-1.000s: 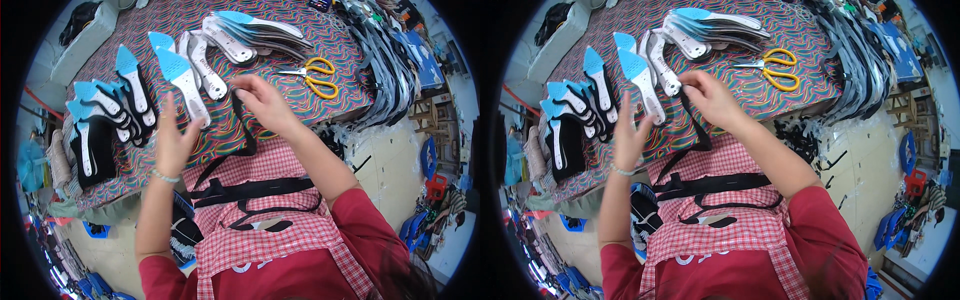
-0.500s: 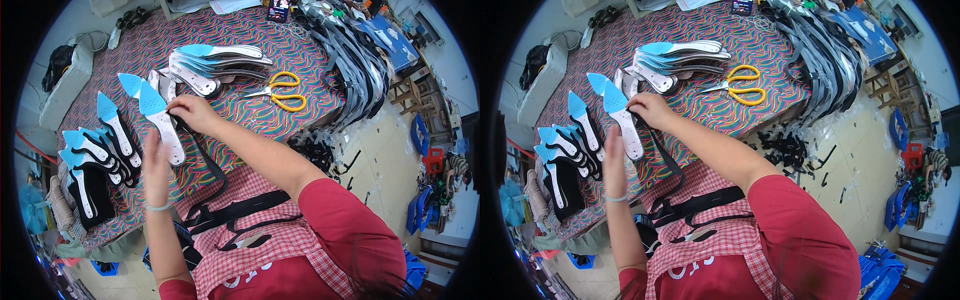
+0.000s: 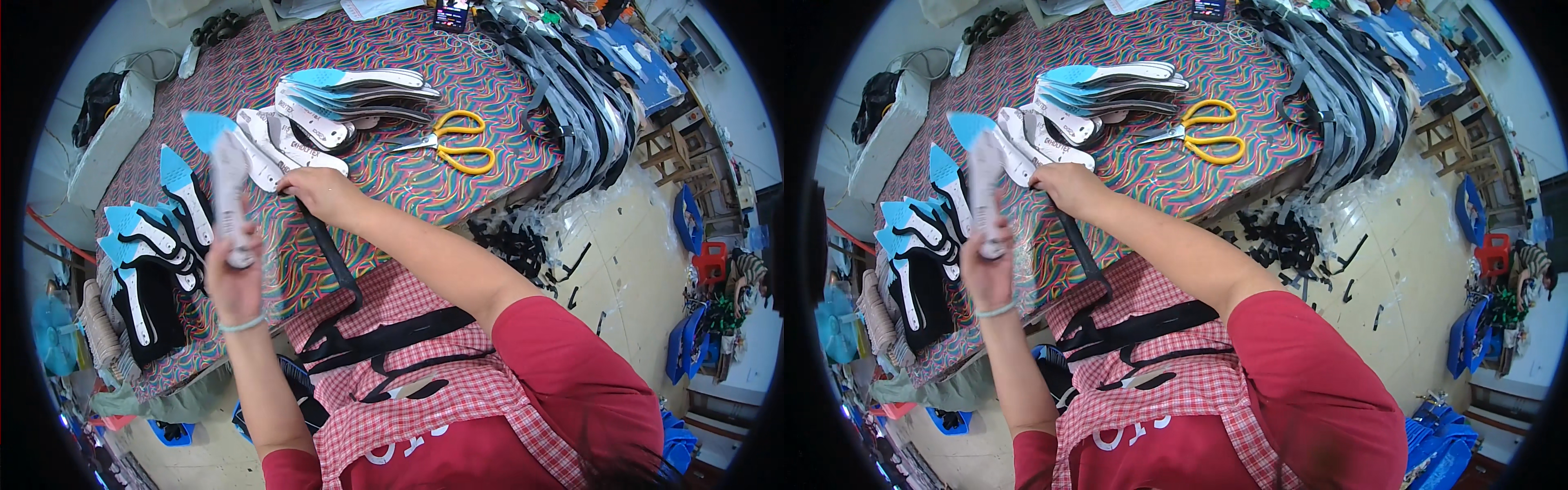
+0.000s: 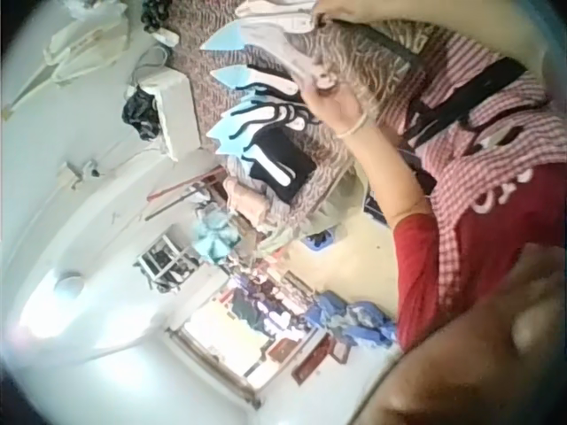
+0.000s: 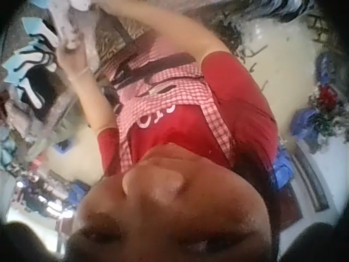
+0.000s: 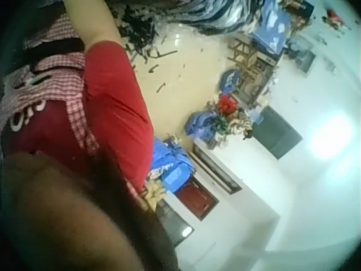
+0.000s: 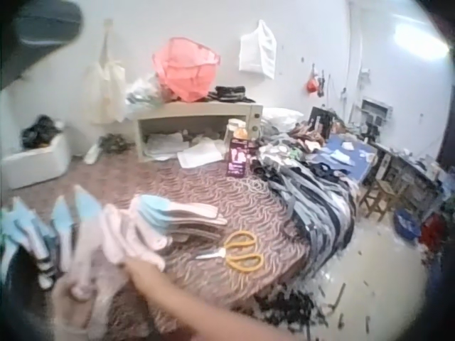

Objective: The person assembles shoe parts by wrapping a black fabric strip around a light blue shoe insole. They use yellow-handled scissors to cut the fabric to size and place the finished units on a pile on the table. The process is repeated for multiple insoles throughout the clip.

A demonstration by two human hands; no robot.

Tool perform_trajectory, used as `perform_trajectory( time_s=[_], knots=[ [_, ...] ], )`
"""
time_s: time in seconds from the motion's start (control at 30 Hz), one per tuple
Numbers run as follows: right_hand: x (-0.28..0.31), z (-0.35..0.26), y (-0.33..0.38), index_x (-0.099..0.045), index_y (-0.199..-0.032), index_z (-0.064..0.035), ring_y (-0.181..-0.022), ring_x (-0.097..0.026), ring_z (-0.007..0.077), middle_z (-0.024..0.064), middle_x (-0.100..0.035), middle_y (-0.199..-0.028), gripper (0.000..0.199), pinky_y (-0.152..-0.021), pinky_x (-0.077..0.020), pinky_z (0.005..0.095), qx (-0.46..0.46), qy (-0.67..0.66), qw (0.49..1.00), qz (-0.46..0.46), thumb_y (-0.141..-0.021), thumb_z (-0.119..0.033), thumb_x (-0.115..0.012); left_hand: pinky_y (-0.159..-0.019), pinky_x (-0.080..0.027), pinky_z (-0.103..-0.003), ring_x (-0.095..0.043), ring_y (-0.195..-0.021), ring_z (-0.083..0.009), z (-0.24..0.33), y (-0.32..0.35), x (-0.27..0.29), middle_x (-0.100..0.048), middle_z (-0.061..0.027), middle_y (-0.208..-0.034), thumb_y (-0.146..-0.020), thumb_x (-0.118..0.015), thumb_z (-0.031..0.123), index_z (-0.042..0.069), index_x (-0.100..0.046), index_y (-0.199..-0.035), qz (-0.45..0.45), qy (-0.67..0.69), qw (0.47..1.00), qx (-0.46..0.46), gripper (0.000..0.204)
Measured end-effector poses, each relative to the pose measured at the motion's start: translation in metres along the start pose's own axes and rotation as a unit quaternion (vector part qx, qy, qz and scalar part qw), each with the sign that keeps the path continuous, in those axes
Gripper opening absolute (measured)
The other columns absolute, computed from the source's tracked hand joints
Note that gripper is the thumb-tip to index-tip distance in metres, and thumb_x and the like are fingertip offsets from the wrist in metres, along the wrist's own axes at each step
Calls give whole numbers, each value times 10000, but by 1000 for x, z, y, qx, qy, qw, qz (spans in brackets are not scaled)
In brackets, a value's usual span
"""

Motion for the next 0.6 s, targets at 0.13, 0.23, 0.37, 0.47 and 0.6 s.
perform_trajectory(
  time_s=[0.13,0.23,0.37,0.47,0.6],
  knots=[
    [13,-3,3,-636,-1048,-11,-823,-651,164,75,-683,-893,178,-742,-504,298,-24,-194,980,28,-920,-90,-542,-873,-468,-325,-513,-1076,-218,45,60,-40,-437,-219,-1365,-809,-557,36,-40,-338,-1395,-13,-233,966,-110,631],
    [51,-45,36,-498,-1225,2,-548,-595,118,98,-644,-859,285,-483,-479,223,-196,-505,840,-35,-974,-131,-470,-871,-470,-363,-541,-1055,-265,40,107,-23,-499,-209,-1303,-807,-593,35,-24,-414,-1360,-20,-652,742,-154,584],
    [70,-95,106,-520,-1155,7,-593,-592,125,113,-625,-846,252,-530,-479,237,-221,-619,718,-229,-961,-154,-528,-824,-475,-383,-589,-954,-312,5,110,12,-588,-184,-1159,-787,-676,77,-28,-539,-1243,-59,-835,535,-119,488],
    [42,-82,117,-577,-1065,2,-672,-584,100,79,-626,-852,194,-607,-476,233,-213,-458,846,-173,-950,-154,-560,-774,-484,-333,-605,-854,-237,-15,64,4,-638,-137,-1008,-796,-694,97,-41,-596,-1123,33,-835,545,-71,368],
    [43,-71,112,-623,-976,2,-735,-554,46,12,-616,-856,139,-648,-458,212,-172,-239,955,-33,-928,-126,-600,-674,-493,-312,-628,-739,-181,-24,35,-15,-671,-117,-858,-818,-701,125,-51,-622,-1056,58,-693,714,80,306]
  ],
)
Point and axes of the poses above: each hand's wrist, its own y-axis away from the middle knuckle, its own x-axis out of the back of the hand, z = x × y, the point moved 6 cm from there along -y, towards the middle knuckle
